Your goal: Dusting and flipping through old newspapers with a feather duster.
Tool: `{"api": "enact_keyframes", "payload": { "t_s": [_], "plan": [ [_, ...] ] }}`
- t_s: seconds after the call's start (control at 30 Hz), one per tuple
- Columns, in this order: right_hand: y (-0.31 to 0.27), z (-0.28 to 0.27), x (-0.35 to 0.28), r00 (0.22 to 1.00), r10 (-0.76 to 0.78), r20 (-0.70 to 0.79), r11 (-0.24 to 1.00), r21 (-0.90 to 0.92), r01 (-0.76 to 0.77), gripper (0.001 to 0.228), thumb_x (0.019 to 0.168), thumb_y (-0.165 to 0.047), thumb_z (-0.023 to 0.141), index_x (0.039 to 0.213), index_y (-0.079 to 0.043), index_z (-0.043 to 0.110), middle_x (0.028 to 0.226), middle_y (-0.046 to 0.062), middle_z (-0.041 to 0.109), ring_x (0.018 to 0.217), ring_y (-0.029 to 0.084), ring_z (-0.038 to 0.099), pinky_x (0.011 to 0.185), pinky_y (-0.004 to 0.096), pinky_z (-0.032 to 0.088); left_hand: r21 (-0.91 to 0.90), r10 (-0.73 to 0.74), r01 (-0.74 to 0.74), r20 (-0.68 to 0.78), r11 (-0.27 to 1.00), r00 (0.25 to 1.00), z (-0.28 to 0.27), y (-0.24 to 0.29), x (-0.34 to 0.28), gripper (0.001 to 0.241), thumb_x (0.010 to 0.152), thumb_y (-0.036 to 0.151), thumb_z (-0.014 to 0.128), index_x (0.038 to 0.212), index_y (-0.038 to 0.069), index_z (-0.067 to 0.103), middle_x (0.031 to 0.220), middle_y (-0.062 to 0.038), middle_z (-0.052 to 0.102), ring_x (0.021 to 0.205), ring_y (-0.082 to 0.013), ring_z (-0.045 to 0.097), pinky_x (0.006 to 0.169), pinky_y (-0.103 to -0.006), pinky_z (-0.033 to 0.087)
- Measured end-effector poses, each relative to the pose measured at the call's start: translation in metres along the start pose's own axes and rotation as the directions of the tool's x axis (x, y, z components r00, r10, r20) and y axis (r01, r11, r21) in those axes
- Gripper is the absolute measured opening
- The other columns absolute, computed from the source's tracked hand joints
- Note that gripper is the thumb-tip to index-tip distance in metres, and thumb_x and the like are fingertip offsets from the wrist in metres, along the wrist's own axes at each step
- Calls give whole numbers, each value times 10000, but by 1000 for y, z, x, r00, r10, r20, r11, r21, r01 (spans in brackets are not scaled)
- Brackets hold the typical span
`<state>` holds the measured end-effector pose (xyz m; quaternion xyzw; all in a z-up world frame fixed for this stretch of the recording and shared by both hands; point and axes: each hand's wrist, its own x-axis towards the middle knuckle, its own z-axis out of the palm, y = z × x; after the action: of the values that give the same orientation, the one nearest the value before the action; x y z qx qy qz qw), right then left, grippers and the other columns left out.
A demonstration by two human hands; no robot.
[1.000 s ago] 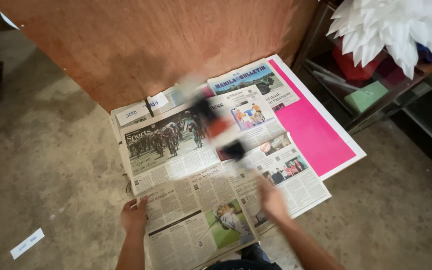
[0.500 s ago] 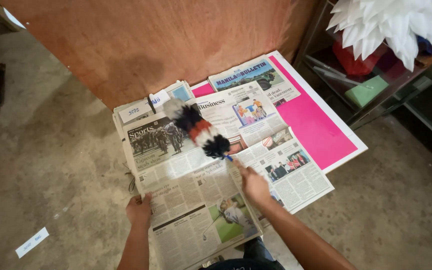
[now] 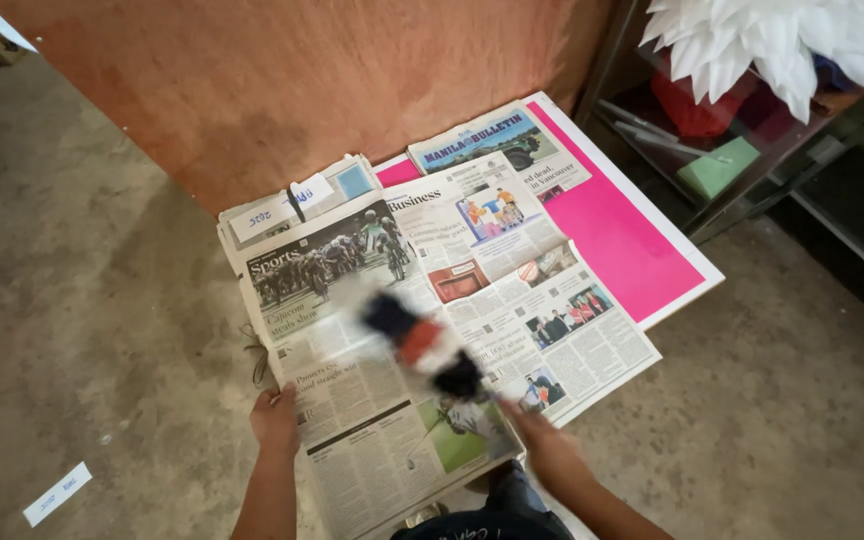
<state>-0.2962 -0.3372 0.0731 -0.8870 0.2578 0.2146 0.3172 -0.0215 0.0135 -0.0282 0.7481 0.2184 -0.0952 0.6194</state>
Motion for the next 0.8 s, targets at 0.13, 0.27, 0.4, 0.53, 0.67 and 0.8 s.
{"api": "enact_keyframes", "payload": {
  "t_s": [0.13,0.27,0.4,0.53,0.67,0.8],
  "plan": [
    [49,25,-19,979,34,-201,999,-28,-41,686,994,-122,419,1585,-433,264,1344,24,614,922,271,739,754,433,596,46,-7,6,8,999,1000,1,5,-4,321,1023,191,683,1219,-60,636,1080,-177,698,915,-264,653,805,-386,554],
    [48,31,-65,979,-190,-77,957,209,203,689,930,-84,448,1512,-452,459,1217,-110,590,985,131,616,832,277,526,549,191,-182,41,816,981,-3,-17,21,447,947,348,672,1211,-12,686,1071,-164,742,906,-280,697,771,-366,557],
    [77,29,-89,963,-247,112,961,159,228,715,879,-190,685,1492,-496,481,1011,-76,694,956,104,718,902,252,542,157,7,0,-45,988,999,-1,-11,16,296,1016,210,710,1192,-22,657,1069,-179,704,889,-276,649,798,-405,544],
    [227,89,-70,942,-235,-240,943,180,281,325,936,-172,563,1224,-205,709,1232,-60,749,1082,168,721,922,298,551,262,43,-44,11,964,999,0,16,-11,355,1057,210,631,1301,-47,609,1172,-213,671,980,-309,652,813,-428,550],
    [240,73,-81,871,145,-470,966,258,-22,468,963,-134,549,1401,-284,617,1158,-41,795,883,178,781,782,308,597,292,47,-29,-54,956,997,4,23,-16,325,1071,166,633,1279,-82,603,1070,-229,683,778,-285,635,660,-404,556],
    [181,31,-88,774,529,-348,826,420,-376,570,1049,-251,431,1578,-451,361,1319,41,720,1040,316,759,840,449,581,577,329,-196,-136,793,935,8,5,-9,268,1073,174,635,1217,-52,611,1012,-195,681,841,-336,646,743,-444,522]
  ]
}}
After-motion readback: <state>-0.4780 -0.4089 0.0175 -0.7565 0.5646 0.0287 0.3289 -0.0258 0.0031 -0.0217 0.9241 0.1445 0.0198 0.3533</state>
